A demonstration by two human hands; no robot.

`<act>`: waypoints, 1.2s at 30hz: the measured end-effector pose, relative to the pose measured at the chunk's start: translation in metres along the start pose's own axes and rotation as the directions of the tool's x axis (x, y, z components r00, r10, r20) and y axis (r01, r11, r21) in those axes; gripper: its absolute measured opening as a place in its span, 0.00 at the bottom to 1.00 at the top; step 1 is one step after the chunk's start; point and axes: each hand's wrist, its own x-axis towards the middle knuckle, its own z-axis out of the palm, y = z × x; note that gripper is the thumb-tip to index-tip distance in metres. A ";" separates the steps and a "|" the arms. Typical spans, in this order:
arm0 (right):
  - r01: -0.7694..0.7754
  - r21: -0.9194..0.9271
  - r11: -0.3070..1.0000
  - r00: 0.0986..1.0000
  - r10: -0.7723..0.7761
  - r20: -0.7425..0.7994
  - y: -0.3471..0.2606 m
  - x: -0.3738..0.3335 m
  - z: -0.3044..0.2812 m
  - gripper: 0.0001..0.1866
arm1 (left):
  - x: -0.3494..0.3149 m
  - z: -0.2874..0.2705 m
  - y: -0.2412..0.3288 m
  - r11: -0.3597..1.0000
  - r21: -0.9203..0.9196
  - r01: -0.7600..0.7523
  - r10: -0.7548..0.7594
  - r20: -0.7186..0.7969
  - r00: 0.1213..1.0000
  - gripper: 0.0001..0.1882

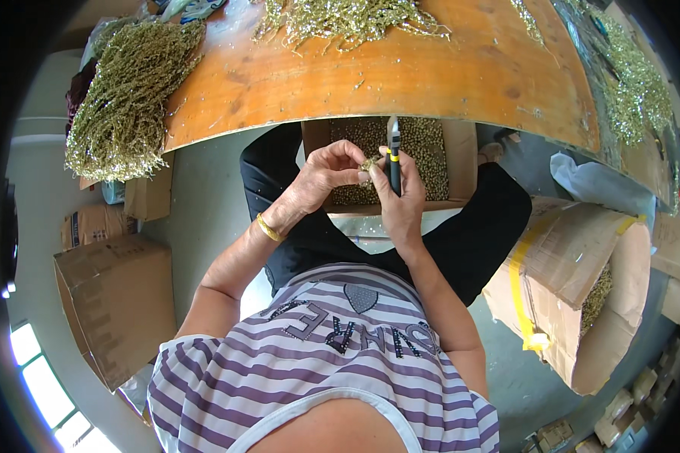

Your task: Trimming gold-colored plastic decorative strands with small shears and placing them in a box.

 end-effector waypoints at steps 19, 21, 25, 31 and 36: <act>0.048 -0.164 0.985 0.996 -0.060 -0.063 0.012 -0.004 -0.005 0.18 | -0.002 0.006 -0.013 0.955 -0.253 0.154 -0.191 -0.129 0.973 0.06; 0.040 -0.104 0.994 0.996 -0.048 -0.071 0.007 -0.004 -0.002 0.17 | -0.002 0.007 -0.016 0.995 -0.092 0.037 -0.055 -0.209 0.976 0.07; 0.056 -0.093 0.994 0.995 -0.063 -0.081 0.014 -0.005 0.001 0.17 | -0.005 0.010 -0.019 0.996 -0.071 -0.062 0.046 -0.210 0.977 0.07; 0.020 -0.100 0.995 0.995 -0.029 -0.096 0.014 -0.003 0.001 0.17 | -0.007 0.011 -0.019 0.992 -0.123 -0.020 -0.008 -0.223 0.975 0.08; -0.091 0.028 0.995 0.996 0.090 0.012 0.012 0.002 -0.005 0.18 | -0.004 0.006 -0.007 0.940 -0.308 0.148 -0.200 -0.146 0.969 0.11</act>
